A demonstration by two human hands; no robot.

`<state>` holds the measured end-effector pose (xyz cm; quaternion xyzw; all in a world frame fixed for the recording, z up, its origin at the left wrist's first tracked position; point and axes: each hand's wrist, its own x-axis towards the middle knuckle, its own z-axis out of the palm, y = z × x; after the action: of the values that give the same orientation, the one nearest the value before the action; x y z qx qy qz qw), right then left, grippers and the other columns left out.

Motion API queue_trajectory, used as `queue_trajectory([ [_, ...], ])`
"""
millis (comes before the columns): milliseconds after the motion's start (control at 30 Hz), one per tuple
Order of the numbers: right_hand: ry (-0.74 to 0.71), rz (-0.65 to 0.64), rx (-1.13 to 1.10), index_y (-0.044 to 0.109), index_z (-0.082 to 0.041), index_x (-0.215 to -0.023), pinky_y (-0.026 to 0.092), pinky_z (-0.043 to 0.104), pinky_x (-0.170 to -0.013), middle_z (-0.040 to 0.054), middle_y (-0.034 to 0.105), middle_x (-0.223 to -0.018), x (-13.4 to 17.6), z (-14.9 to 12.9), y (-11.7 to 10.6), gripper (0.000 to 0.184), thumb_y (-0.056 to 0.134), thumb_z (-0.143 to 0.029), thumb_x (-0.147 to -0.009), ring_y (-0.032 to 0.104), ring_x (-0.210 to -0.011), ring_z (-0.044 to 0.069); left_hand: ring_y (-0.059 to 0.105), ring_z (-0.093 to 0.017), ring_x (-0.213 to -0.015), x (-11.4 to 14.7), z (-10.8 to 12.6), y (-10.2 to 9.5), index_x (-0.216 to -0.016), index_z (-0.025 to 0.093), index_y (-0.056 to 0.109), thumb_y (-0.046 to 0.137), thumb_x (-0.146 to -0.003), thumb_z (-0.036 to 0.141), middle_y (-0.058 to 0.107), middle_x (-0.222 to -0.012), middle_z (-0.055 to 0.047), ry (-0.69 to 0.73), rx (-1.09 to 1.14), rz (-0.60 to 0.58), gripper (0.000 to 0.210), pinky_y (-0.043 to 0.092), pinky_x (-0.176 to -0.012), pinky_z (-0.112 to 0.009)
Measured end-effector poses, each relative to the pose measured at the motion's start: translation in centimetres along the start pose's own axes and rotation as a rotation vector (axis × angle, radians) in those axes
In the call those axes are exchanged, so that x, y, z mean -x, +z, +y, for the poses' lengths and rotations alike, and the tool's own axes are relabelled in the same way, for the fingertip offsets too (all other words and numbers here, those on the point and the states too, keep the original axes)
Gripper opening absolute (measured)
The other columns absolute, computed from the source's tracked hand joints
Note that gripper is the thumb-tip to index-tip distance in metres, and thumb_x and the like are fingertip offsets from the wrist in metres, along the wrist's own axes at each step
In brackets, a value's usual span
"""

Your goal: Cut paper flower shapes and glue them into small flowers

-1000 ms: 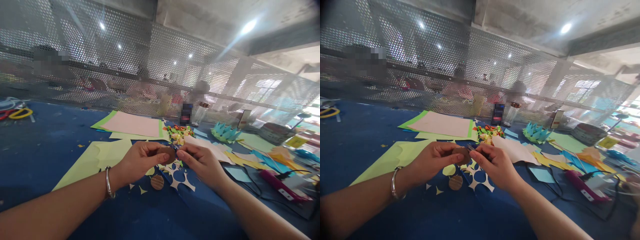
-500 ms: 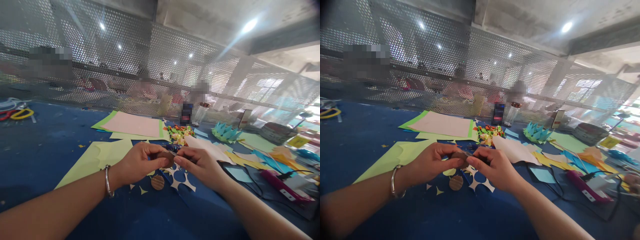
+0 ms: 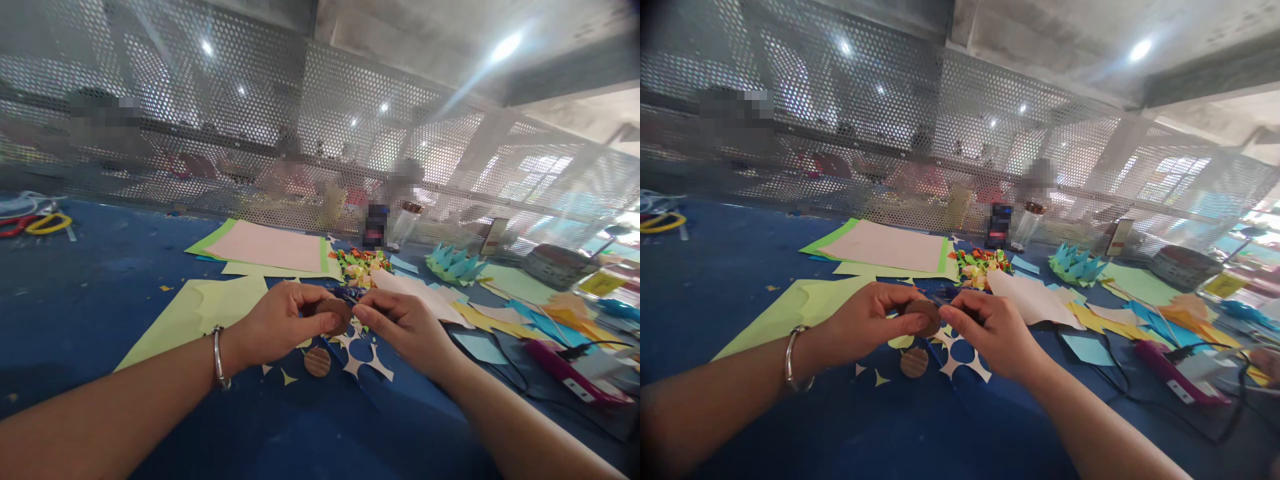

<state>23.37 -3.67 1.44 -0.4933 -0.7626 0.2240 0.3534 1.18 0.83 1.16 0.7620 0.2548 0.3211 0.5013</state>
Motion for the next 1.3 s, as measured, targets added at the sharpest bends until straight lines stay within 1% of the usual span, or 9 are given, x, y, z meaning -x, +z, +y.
queue_trajectory([
  [233,0.073,0.155,-0.102,0.058,-0.02,-0.079,0.023,0.026,-0.048,-0.0053,0.038,-0.06,-0.8,1.4,-0.3,0.044,0.055,-0.061,-0.095,0.029,-0.053,0.011,0.065,-0.016,-0.075,-0.3,-0.2,-0.3,-0.108,0.018,0.066,0.07,-0.083,0.029,0.071,-0.081,-0.002,-0.12,0.103,-0.006,0.028,0.048,-0.071,-0.028],
  [333,0.095,0.153,-0.091,0.06,-0.02,-0.081,0.021,0.027,-0.048,-0.0049,0.04,-0.062,-0.9,2.0,-0.5,0.044,0.055,-0.062,-0.094,0.029,-0.054,0.011,0.065,-0.016,-0.069,-0.2,-0.2,-0.7,-0.113,0.018,0.061,0.071,-0.082,0.028,0.07,-0.074,-0.001,-0.196,0.023,-0.154,0.033,0.046,-0.066,-0.027],
  [433,0.089,0.137,-0.015,0.06,-0.02,-0.08,0.024,0.027,-0.051,-0.0041,0.043,-0.063,-0.9,2.1,-0.7,0.045,0.054,-0.062,-0.095,0.033,-0.056,0.012,0.068,-0.018,-0.074,0.2,0.0,-0.8,-0.109,0.017,0.062,0.07,-0.083,0.026,0.073,-0.083,-0.005,-0.253,0.009,-0.327,0.029,0.049,-0.068,-0.028],
  [567,0.042,0.109,0.139,0.057,-0.02,-0.076,0.028,0.029,-0.055,-0.0025,0.047,-0.067,-0.8,2.2,-0.6,0.046,0.05,-0.06,-0.097,0.039,-0.06,0.013,0.07,-0.02,-0.079,0.9,0.5,-0.3,-0.106,0.018,0.063,0.064,-0.086,0.023,0.073,-0.091,-0.007,-0.295,-0.103,-0.41,0.02,0.048,-0.067,-0.028],
  [800,0.099,0.008,0.245,0.056,-0.021,-0.073,0.027,0.027,-0.052,-0.0047,0.044,-0.059,-0.8,2.3,-0.1,0.046,0.053,-0.062,-0.094,0.038,-0.054,0.012,0.062,-0.025,-0.093,2.2,2.1,0.6,-0.101,0.021,0.071,0.076,-0.076,0.035,0.064,-0.106,-0.007,-0.077,-0.76,-0.351,0.029,0.045,-0.076,-0.032],
  [1000,0.159,-0.142,0.464,0.058,-0.021,-0.073,0.028,0.027,-0.052,-0.0031,0.052,-0.059,-0.7,2.1,-0.2,0.046,0.051,-0.061,-0.094,0.046,-0.055,0.013,0.06,-0.024,-0.087,2.5,3.1,1.1,-0.098,0.02,0.067,0.072,-0.077,0.034,0.063,-0.1,-0.006,-0.07,-0.891,-0.411,0.025,0.042,-0.071,-0.032],
  [1133,0.192,-0.251,0.612,0.058,-0.021,-0.073,0.027,0.028,-0.054,0.0006,0.061,-0.065,-0.6,2.0,-0.2,0.044,0.052,-0.059,-0.095,0.054,-0.061,0.015,0.058,-0.024,-0.082,2.9,4.5,-0.2,-0.091,0.02,0.066,0.072,-0.071,0.027,0.064,-0.094,-0.006,-0.127,-1.024,-0.442,0.022,0.037,-0.067,-0.033],
  [1233,0.213,-0.294,0.691,0.059,-0.021,-0.073,0.025,0.028,-0.053,0.0022,0.064,-0.068,-0.4,1.9,0.2,0.046,0.051,-0.061,-0.094,0.056,-0.062,0.016,0.057,-0.026,-0.082,3.1,4.4,-1.1,-0.083,0.02,0.067,0.073,-0.067,0.024,0.063,-0.088,-0.007,-0.171,-1.108,-0.382,0.018,0.034,-0.067,-0.034],
  [1300,0.218,-0.287,0.737,0.059,-0.022,-0.074,0.023,0.029,-0.052,0.0025,0.065,-0.068,-0.2,1.7,0.4,0.045,0.051,-0.062,-0.094,0.056,-0.062,0.017,0.057,-0.026,-0.083,3.0,3.7,-0.9,-0.088,0.02,0.068,0.067,-0.077,0.029,0.063,-0.09,-0.007,-0.161,-1.095,-0.302,0.014,0.035,-0.069,-0.034],
])
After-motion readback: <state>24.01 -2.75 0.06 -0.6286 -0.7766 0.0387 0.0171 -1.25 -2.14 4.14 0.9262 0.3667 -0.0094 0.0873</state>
